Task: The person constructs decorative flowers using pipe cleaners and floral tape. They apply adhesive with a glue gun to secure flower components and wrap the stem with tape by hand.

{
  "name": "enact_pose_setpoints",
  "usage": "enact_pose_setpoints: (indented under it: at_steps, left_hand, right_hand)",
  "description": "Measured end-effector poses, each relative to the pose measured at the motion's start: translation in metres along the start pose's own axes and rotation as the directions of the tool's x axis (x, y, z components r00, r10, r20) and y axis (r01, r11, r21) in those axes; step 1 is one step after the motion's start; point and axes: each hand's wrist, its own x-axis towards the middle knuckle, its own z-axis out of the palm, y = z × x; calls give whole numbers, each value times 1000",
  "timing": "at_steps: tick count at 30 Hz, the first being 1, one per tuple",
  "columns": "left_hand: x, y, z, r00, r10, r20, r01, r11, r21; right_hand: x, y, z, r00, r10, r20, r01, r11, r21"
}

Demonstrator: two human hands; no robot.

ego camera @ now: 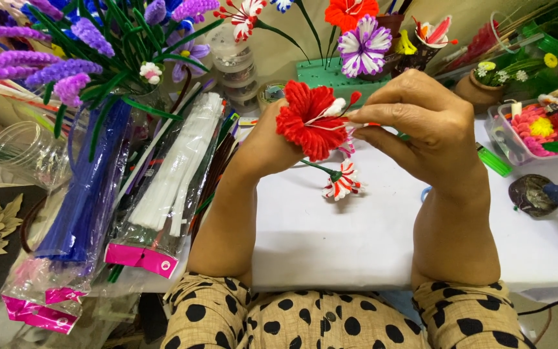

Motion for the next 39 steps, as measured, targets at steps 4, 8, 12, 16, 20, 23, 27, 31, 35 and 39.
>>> enact_pose_setpoints:
  at_steps: [4,8,12,16,20,23,27,31,35,39]
  left_hand:
    - [1,-4,-1,997,-59,41,56,997,61]
    - [3,-14,1,993,-113,40,103,974,199]
    - [2,-12,-2,993,-113,27,104,970,220]
    - [-1,-3,-6,988,-146,43,138,979,151]
    - [-2,2,-8,995,-88,40,81,984,156]
    - [-1,-13,-5,989,-145,-2,141,956,256]
    - [2,-30,-1,994,-72,-76,94,934,343]
    - [3,-37,2,978,108,-181,-26,914,404]
    - [1,-24,1,951,174,-256,-37,886,463]
    - [1,-23,5,938,149,-312,57,823,565]
  right_hand:
    - [2,0,4,999,0,-52,-1,1000,-11]
    - [4,-1,7,998,-11,-62,11,1000,-7]
    - [4,-1,12,996,-45,-76,44,999,-15]
    - [5,-2,17,992,-52,-110,47,998,-50]
    - [7,-3,22,989,-52,-140,47,998,-39]
    - [7,-1,26,987,-43,-153,41,999,-16]
    - [6,0,30,984,-22,-177,21,1000,-11]
    - [5,3,33,981,-7,-192,10,1000,16]
    - [-7,11,18,986,107,-127,-101,993,57]
    - [-11,10,8,970,201,-136,-204,979,-5]
